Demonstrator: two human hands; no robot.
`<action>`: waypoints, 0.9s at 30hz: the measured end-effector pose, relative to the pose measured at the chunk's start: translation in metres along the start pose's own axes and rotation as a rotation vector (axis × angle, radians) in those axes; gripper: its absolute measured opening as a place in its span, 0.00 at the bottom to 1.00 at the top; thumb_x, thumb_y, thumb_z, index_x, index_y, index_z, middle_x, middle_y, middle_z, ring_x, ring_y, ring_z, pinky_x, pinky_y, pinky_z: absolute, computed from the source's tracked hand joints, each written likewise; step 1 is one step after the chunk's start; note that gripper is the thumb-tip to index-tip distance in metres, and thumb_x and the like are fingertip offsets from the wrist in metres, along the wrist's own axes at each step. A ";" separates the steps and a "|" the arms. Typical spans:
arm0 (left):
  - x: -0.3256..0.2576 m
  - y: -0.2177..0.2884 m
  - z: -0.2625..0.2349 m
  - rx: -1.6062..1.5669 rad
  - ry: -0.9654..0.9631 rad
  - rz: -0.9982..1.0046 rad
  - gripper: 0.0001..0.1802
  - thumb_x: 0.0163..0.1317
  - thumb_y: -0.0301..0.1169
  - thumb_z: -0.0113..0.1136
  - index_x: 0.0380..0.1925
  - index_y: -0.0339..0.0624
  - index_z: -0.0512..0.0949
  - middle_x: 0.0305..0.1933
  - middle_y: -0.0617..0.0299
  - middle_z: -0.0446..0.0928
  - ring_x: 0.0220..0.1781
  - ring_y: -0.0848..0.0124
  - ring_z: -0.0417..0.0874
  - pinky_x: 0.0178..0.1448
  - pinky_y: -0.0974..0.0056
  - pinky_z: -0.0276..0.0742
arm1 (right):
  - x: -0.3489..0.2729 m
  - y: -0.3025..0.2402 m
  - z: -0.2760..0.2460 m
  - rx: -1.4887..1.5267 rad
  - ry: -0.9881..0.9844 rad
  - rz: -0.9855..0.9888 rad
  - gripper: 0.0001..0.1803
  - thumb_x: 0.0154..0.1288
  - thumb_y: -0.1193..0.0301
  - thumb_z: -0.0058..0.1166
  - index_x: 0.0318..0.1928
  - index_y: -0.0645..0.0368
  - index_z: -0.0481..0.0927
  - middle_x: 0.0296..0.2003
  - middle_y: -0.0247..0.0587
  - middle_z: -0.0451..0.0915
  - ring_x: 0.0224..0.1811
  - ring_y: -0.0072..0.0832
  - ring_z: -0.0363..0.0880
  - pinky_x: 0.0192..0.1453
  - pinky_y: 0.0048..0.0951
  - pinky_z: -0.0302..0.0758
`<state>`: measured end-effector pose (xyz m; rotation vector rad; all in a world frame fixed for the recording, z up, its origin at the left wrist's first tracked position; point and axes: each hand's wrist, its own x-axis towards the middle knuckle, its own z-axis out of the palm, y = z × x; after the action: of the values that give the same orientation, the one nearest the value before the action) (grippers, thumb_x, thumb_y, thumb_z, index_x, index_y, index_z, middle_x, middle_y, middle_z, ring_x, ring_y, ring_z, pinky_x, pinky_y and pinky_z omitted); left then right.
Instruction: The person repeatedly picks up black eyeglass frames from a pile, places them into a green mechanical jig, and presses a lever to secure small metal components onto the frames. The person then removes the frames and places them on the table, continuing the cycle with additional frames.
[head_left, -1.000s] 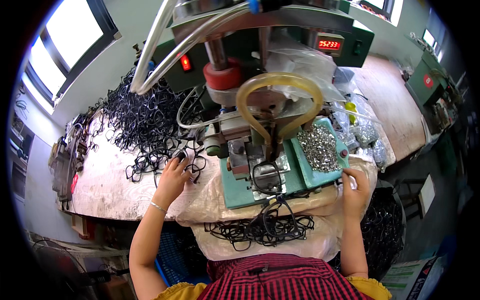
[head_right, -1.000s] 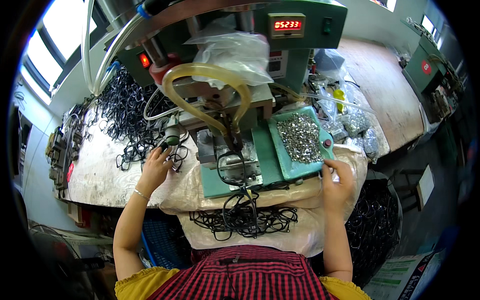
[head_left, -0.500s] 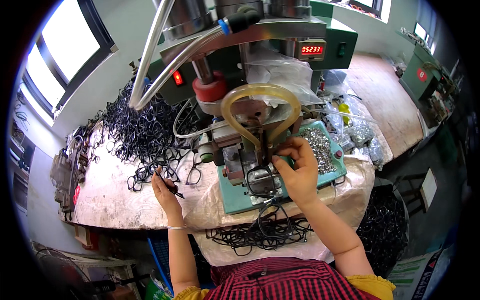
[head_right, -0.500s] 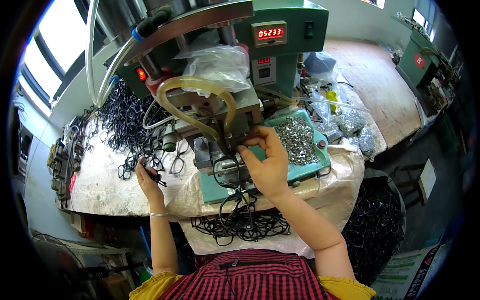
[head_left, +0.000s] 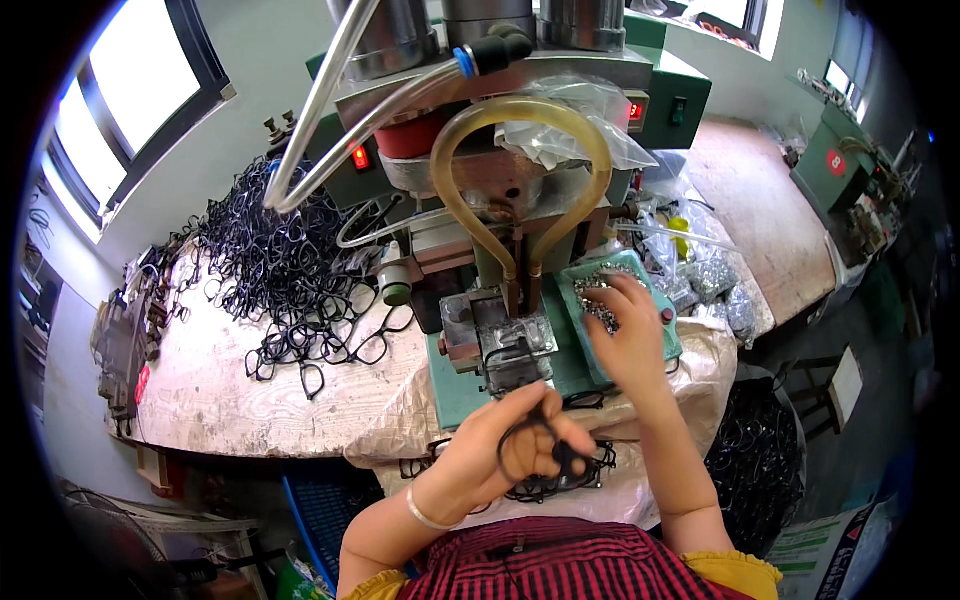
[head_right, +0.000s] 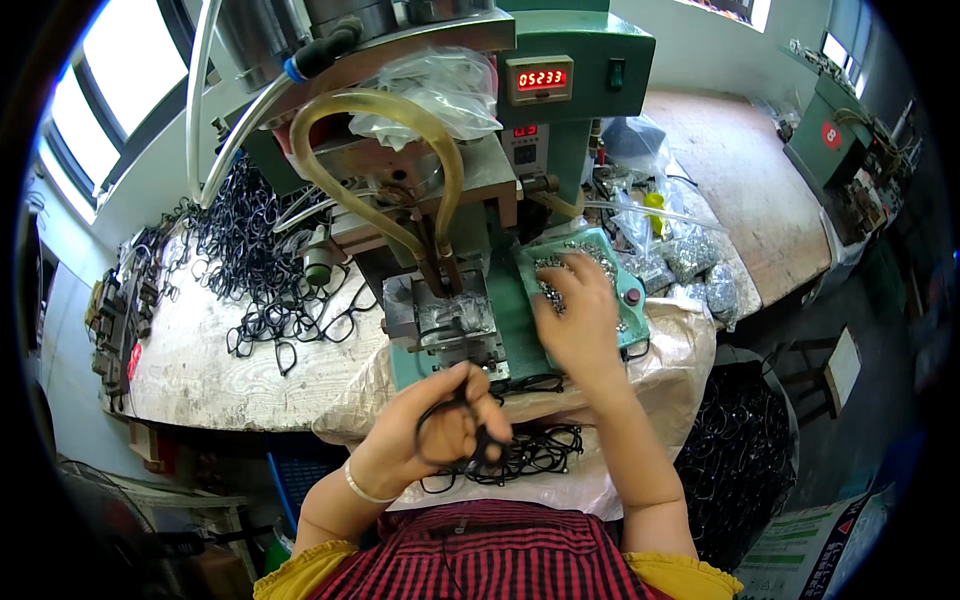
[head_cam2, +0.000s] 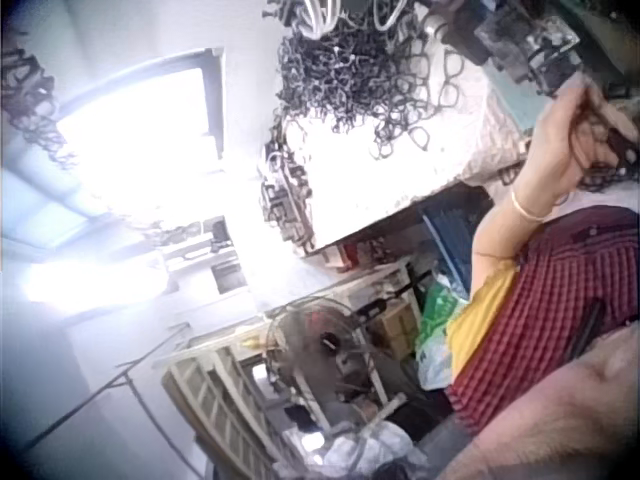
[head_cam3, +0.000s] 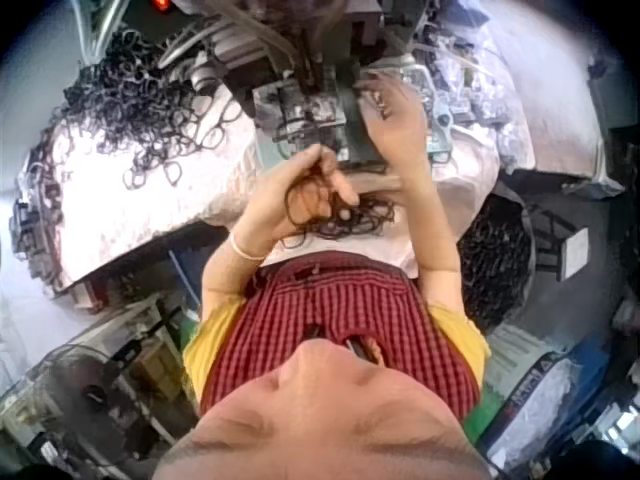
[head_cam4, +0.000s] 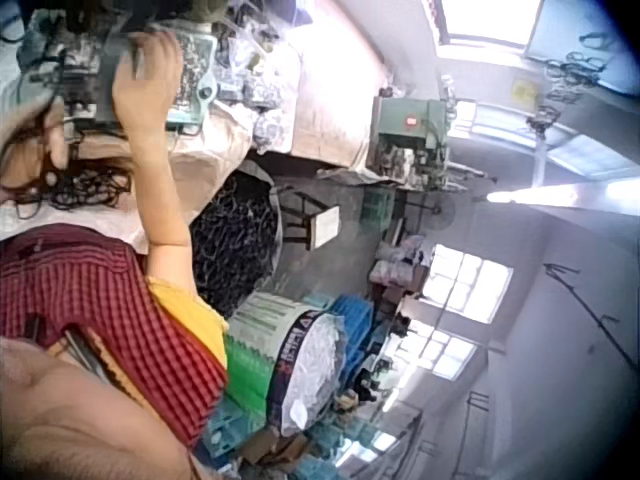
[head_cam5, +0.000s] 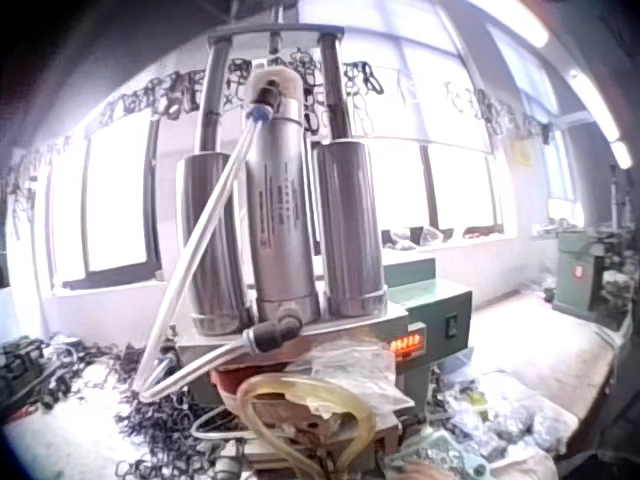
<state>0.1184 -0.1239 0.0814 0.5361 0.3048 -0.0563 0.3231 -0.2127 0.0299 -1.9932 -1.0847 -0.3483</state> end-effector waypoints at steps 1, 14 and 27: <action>0.010 -0.002 0.002 0.033 0.085 0.023 0.17 0.79 0.43 0.39 0.38 0.42 0.69 0.39 0.39 0.83 0.37 0.51 0.86 0.40 0.60 0.83 | -0.008 0.027 0.003 -0.149 0.030 0.033 0.12 0.54 0.75 0.65 0.42 0.56 0.86 0.53 0.53 0.80 0.63 0.48 0.75 0.68 0.44 0.69; 0.009 -0.006 -0.017 0.159 0.055 0.120 0.15 0.78 0.43 0.43 0.43 0.43 0.71 0.42 0.45 0.84 0.46 0.56 0.87 0.46 0.63 0.83 | 0.023 0.043 0.054 -0.294 -0.027 0.011 0.08 0.52 0.74 0.65 0.35 0.58 0.84 0.42 0.44 0.83 0.50 0.47 0.79 0.53 0.41 0.77; -0.078 0.083 -0.131 1.503 0.943 1.001 0.12 0.62 0.22 0.63 0.46 0.38 0.82 0.52 0.54 0.81 0.55 0.59 0.79 0.62 0.58 0.73 | -0.017 0.070 0.043 0.893 0.363 0.530 0.08 0.68 0.78 0.58 0.46 0.63 0.83 0.40 0.34 0.84 0.44 0.19 0.79 0.53 0.20 0.73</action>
<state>0.0197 0.0126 0.0387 2.1652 0.8717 1.0526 0.3630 -0.2097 -0.0431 -1.2579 -0.3349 0.0683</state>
